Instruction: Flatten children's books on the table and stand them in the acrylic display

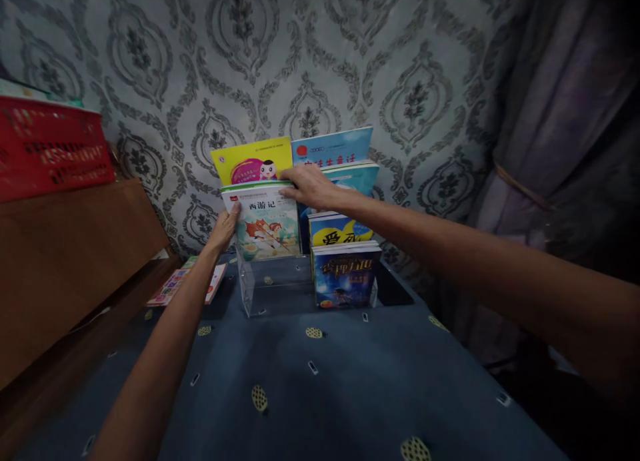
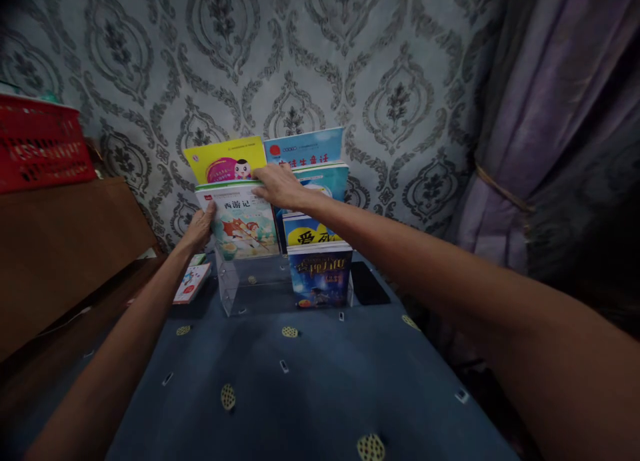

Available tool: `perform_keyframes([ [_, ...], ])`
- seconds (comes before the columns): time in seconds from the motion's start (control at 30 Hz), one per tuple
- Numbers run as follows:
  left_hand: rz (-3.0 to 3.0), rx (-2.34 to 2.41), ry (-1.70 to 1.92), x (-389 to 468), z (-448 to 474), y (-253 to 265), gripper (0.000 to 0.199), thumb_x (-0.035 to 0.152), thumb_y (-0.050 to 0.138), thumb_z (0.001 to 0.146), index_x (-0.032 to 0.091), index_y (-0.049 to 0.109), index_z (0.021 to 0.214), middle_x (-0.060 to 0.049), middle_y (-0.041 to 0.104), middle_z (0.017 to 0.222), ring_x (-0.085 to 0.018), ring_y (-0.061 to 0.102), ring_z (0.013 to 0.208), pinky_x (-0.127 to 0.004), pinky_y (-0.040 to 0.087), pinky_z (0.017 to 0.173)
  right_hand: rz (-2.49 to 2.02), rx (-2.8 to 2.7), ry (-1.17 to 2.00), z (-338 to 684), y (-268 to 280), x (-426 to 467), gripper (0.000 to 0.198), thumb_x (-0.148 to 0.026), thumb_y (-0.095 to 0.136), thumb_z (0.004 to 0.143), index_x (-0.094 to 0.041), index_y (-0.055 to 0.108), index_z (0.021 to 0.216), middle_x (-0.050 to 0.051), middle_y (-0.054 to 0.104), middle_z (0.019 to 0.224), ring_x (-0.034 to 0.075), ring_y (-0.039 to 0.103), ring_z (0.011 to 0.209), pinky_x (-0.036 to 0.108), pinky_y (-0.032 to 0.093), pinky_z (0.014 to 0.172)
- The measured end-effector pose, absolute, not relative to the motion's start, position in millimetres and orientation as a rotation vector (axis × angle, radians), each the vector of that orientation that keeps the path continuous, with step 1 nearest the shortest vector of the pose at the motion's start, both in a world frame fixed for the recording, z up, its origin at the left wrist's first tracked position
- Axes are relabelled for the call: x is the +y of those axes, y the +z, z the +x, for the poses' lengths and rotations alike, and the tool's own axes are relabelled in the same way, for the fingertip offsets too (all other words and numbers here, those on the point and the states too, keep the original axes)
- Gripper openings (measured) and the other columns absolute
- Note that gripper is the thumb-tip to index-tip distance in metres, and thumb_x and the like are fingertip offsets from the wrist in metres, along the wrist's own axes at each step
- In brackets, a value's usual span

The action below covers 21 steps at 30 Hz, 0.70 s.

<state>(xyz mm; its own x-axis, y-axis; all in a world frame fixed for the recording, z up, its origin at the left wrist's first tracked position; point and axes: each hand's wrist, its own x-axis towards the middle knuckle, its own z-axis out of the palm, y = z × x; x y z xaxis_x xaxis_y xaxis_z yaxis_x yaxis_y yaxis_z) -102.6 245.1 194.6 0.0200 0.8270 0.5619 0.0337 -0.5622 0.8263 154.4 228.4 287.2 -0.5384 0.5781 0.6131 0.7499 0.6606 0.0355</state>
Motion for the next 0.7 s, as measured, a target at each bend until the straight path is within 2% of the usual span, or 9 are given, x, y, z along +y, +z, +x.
perform_keyframes([
  [0.17, 1.691, 0.856, 1.643, 249.5, -98.2, 193.2, 0.073, 0.077, 0.063, 0.076, 0.013, 0.068, 0.112, -0.013, 0.077, 0.109, -0.032, 0.07, 0.11, -0.044, 0.059, 0.095, -1.025, -2.303, -0.438, 154.2, 284.1, 231.5, 0.036, -0.029, 0.054, 0.093, -0.019, 0.062, 0.127, 0.014, 0.067, 0.122, 0.033, 0.055, 0.113, 0.047, 0.038, 0.095],
  [0.33, 1.749, 0.887, 1.81, 252.1, -98.3, 190.4, 0.066, 0.072, 0.064, 0.079, 0.015, 0.065, 0.112, -0.011, 0.074, 0.116, -0.028, 0.07, 0.108, -0.04, 0.056, 0.097, -0.917, -2.276, -0.411, 157.9, 278.8, 232.4, 0.039, -0.028, 0.055, 0.091, -0.02, 0.061, 0.129, 0.013, 0.066, 0.127, 0.031, 0.054, 0.117, 0.045, 0.038, 0.099],
  [0.5, 1.79, 0.999, 2.025, 252.2, -101.0, 190.6, 0.048, 0.058, 0.069, 0.083, 0.018, 0.059, 0.107, -0.008, 0.071, 0.111, -0.022, 0.068, 0.101, -0.033, 0.054, 0.09, -0.796, -2.161, -0.465, 178.5, 266.4, 217.5, 0.043, -0.023, 0.049, 0.093, -0.022, 0.057, 0.135, 0.01, 0.061, 0.139, 0.031, 0.051, 0.126, 0.046, 0.036, 0.103],
  [0.6, 1.831, 1.015, 2.028, 251.5, -100.9, 190.3, 0.042, 0.056, 0.066, 0.085, 0.02, 0.056, 0.105, -0.006, 0.07, 0.105, -0.02, 0.067, 0.097, -0.03, 0.053, 0.086, -0.915, -2.071, -0.58, 199.0, 259.1, 210.0, 0.039, -0.027, 0.043, 0.098, -0.023, 0.057, 0.134, 0.011, 0.062, 0.136, 0.031, 0.05, 0.127, 0.047, 0.035, 0.104],
  [0.7, 1.833, 1.042, 2.03, 250.1, -98.0, 188.7, 0.043, 0.057, 0.064, 0.086, 0.02, 0.057, 0.105, -0.006, 0.069, 0.106, -0.021, 0.065, 0.1, -0.031, 0.051, 0.09, -1.059, -2.006, -0.701, 216.9, 254.6, 208.1, 0.039, -0.031, 0.042, 0.1, -0.018, 0.057, 0.133, 0.015, 0.062, 0.135, 0.033, 0.05, 0.125, 0.049, 0.032, 0.106],
])
